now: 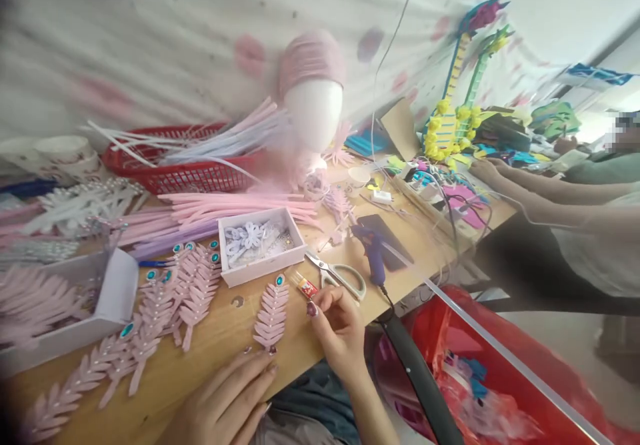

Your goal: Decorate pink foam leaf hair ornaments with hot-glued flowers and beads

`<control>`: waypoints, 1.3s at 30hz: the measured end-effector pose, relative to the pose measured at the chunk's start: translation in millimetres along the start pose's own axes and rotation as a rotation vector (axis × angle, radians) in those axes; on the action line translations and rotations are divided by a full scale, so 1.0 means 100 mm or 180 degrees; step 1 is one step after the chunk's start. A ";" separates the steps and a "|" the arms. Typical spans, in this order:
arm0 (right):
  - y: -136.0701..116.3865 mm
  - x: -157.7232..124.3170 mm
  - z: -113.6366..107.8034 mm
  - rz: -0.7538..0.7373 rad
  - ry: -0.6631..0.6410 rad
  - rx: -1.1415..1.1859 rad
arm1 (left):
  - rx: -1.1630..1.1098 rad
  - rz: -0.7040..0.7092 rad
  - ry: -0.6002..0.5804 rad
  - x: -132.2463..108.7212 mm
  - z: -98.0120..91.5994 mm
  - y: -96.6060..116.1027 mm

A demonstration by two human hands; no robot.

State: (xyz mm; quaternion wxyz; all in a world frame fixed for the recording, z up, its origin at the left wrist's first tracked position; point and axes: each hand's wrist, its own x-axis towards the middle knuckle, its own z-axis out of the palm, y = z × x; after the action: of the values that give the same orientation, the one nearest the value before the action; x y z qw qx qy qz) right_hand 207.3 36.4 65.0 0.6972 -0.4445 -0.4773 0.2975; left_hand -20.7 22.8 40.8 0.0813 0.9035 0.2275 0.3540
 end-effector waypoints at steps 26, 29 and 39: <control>-0.71 -0.58 0.32 0.0850 -0.1206 0.1765 | 0.0235 -0.0719 0.1731 0.75 -0.42 0.61; -0.70 -0.63 0.30 0.0586 -0.1427 0.1325 | 0.0371 -0.0732 0.1733 0.72 -0.40 0.56; -0.55 -0.53 0.21 0.0553 -0.0594 0.0685 | 0.0258 -0.1196 0.1703 0.52 -0.47 0.32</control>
State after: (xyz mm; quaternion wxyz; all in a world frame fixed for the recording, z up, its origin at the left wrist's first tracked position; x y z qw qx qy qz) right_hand 168.1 -24.9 96.6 0.6651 -0.3774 -0.4651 0.4460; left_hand -7.6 18.5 116.1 0.0465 0.7232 0.4173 0.5483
